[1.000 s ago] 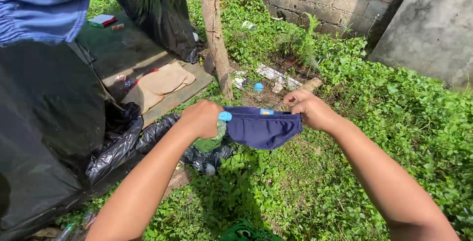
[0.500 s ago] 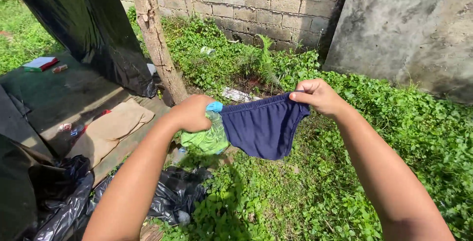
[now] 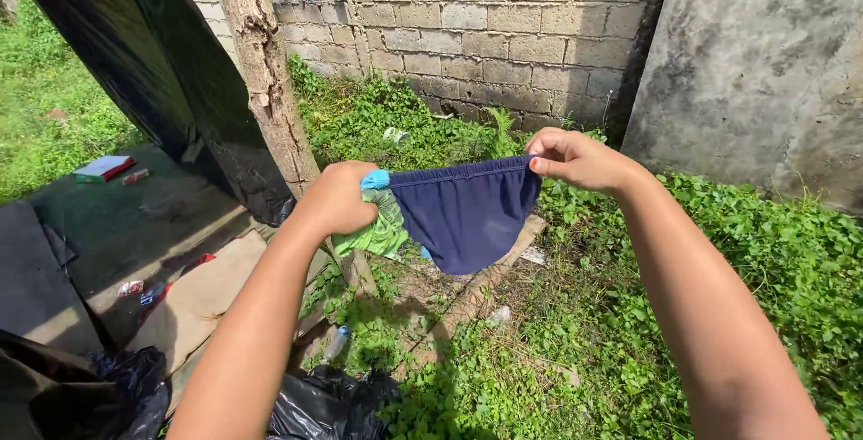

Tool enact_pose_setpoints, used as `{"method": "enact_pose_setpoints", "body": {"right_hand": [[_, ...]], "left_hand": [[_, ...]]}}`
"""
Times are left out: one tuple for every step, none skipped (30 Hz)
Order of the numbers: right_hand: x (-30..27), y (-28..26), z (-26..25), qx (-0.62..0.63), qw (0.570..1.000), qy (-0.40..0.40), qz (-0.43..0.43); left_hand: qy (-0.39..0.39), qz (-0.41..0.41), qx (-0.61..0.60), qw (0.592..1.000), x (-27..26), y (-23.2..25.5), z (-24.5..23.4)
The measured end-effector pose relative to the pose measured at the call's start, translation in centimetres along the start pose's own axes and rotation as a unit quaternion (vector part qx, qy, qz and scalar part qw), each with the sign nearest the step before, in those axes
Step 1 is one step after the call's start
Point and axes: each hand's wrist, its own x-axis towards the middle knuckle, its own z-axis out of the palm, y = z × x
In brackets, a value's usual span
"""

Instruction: Hang washed laundry onto a clothesline and hangers in an outdoor yard area.

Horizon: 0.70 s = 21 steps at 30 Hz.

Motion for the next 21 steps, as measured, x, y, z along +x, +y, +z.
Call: {"method": "enact_pose_setpoints", "body": {"right_hand": [[0.8, 0.6, 0.3, 0.002, 1.0, -0.004, -0.006], [1.6, 1.1, 0.6, 0.06, 0.994, 0.003, 0.093], [2.7, 1.7, 0.8, 0.115, 0.976, 0.006, 0.186], [4.0, 1.8, 1.1, 0.116, 0.977, -0.001, 0.177], [5.5, 1.9, 1.5, 0.172, 0.968, 0.075, 0.165], [7.0, 2.1, 1.9, 0.228, 0.95, 0.148, 0.152], [8.2, 2.4, 2.0, 0.233, 0.952, 0.14, 0.142], [9.4, 2.7, 2.1, 0.228, 0.94, 0.222, 0.126], [10.7, 3.0, 2.1, 0.222, 0.92, 0.303, 0.11], [12.0, 2.0, 2.0, 0.23, 0.922, 0.296, 0.1], [13.1, 0.9, 1.8, 0.182, 0.886, 0.426, 0.002], [14.2, -0.1, 1.5, 0.132, 0.823, 0.544, -0.096], [16.0, -1.3, 2.8, 0.141, 0.825, 0.538, -0.104], [17.7, -2.6, 4.2, 0.159, 0.776, 0.585, -0.172], [19.3, -3.9, 5.4, 0.177, 0.72, 0.627, -0.239], [20.8, -2.1, 6.4, 0.188, 0.72, 0.621, -0.246], [22.7, -0.5, 7.4, 0.136, 0.73, 0.635, -0.212], [24.7, 1.1, 8.4, 0.083, 0.737, 0.647, -0.176], [26.4, 1.4, 7.9, 0.097, 0.736, 0.644, -0.188], [28.1, 1.7, 7.3, 0.076, 0.762, 0.628, -0.138], [29.4, 1.9, 7.1, 0.053, 0.789, 0.607, -0.086]], "left_hand": [[0.003, -0.006, 0.002, 1.0, 0.1, 0.7, -0.5], [0.052, -0.016, 0.014, 0.998, 0.3, 1.4, -1.1], [0.104, -0.028, 0.028, 0.994, 0.4, 2.1, -1.8], [0.11, -0.036, 0.033, 0.993, 1.0, 2.3, -1.6], [0.152, -0.021, 0.054, 0.987, 1.6, 2.3, -1.6], [0.194, -0.006, 0.077, 0.978, 2.2, 2.4, -1.5], [0.199, -0.015, 0.086, 0.976, 2.6, 2.8, -1.6], [0.229, 0.003, 0.098, 0.969, 3.1, 3.2, -1.5], [0.257, 0.021, 0.11, 0.96, 3.8, 3.6, -1.5], [0.263, 0.013, 0.121, 0.957, 4.1, 4.4, -2.0], [0.298, 0.032, 0.128, 0.946, 4.5, 5.4, -2.4], [0.332, 0.053, 0.135, 0.932, 4.9, 6.4, -2.8], [0.337, 0.044, 0.144, 0.93, 5.1, 7.0, -3.2], [0.372, 0.072, 0.152, 0.913, 5.3, 7.7, -3.6], [0.406, 0.101, 0.162, 0.894, 5.6, 8.4, -4.0], [0.411, 0.093, 0.173, 0.89, 5.6, 8.6, -4.1], [0.431, 0.105, 0.187, 0.876, 5.7, 8.7, -4.4], [0.45, 0.118, 0.202, 0.862, 5.8, 8.9, -4.8], [0.456, 0.112, 0.217, 0.856, 5.9, 8.7, -5.1], [0.463, 0.103, 0.231, 0.85, 5.9, 8.5, -5.4], [0.468, 0.093, 0.241, 0.845, 5.7, 8.3, -5.6]]}}
